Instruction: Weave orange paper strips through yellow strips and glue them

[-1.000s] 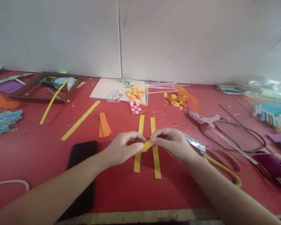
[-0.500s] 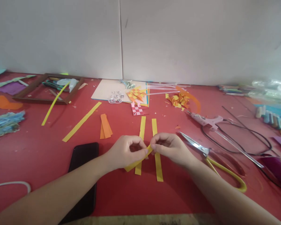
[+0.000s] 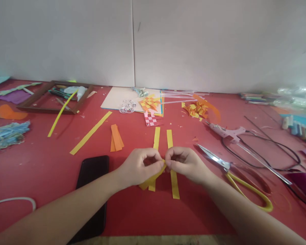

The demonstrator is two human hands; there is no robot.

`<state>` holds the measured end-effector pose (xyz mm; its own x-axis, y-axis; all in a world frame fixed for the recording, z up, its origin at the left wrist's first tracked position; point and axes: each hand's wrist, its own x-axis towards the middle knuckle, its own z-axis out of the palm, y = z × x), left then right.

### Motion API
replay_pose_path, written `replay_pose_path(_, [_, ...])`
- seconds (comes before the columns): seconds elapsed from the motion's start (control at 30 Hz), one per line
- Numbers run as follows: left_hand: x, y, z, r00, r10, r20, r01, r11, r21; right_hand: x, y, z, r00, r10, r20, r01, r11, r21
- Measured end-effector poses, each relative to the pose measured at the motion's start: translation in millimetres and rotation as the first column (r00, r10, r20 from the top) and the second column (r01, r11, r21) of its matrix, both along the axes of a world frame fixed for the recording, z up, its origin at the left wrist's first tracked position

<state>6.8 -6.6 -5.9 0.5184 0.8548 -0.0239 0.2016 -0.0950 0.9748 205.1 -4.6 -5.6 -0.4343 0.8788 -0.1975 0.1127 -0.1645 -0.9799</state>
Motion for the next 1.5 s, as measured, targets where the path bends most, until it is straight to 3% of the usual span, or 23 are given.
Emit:
replay_pose_path(0.13, [-1.4, 5.5, -0.6, 0.986, 0.160, 0.056, -0.160, 0.987, -0.004, 2.0, 2.1, -0.6, 0.997, -0.081, 0.015, 0.080, 0.996, 0.046])
replay_pose_path(0.23, [-2.6, 7.1, -2.8, 0.974, 0.207, 0.092, -0.199, 0.976, -0.094, -1.8, -0.7, 0.4, 0.992, -0.123, 0.027, 0.120, 0.989, 0.085])
replay_pose_path(0.43, [0.0, 4.7, -5.7, 0.963, 0.204, 0.176, -0.162, 0.961, -0.224, -11.6, -9.1, 1.7, 0.983, -0.150, 0.108, 0.134, 0.980, 0.146])
replay_pose_path(0.8, [-1.4, 4.5, -2.7, 0.979, 0.167, 0.117, -0.148, 0.976, -0.157, -13.5, -10.2, -0.8, 0.991, -0.116, 0.067, 0.110, 0.990, 0.085])
replay_pose_path(1.07, [0.0, 1.6, 0.1, 0.981, 0.133, 0.138, -0.100, 0.969, -0.225, -13.0, -9.9, -0.9, 0.991, -0.114, 0.071, 0.108, 0.991, 0.079])
replay_pose_path(1.3, [-2.1, -1.3, -4.5, 1.000, 0.023, -0.021, -0.025, 0.997, -0.067, -11.8, -10.3, -3.1, 0.991, -0.096, 0.093, 0.090, 0.993, 0.074])
replay_pose_path(1.5, [-1.7, 0.0, -7.0, 1.000, -0.011, -0.011, 0.010, 0.994, -0.106, -10.3, -10.1, 1.9, 0.995, -0.064, 0.080, 0.057, 0.995, 0.084])
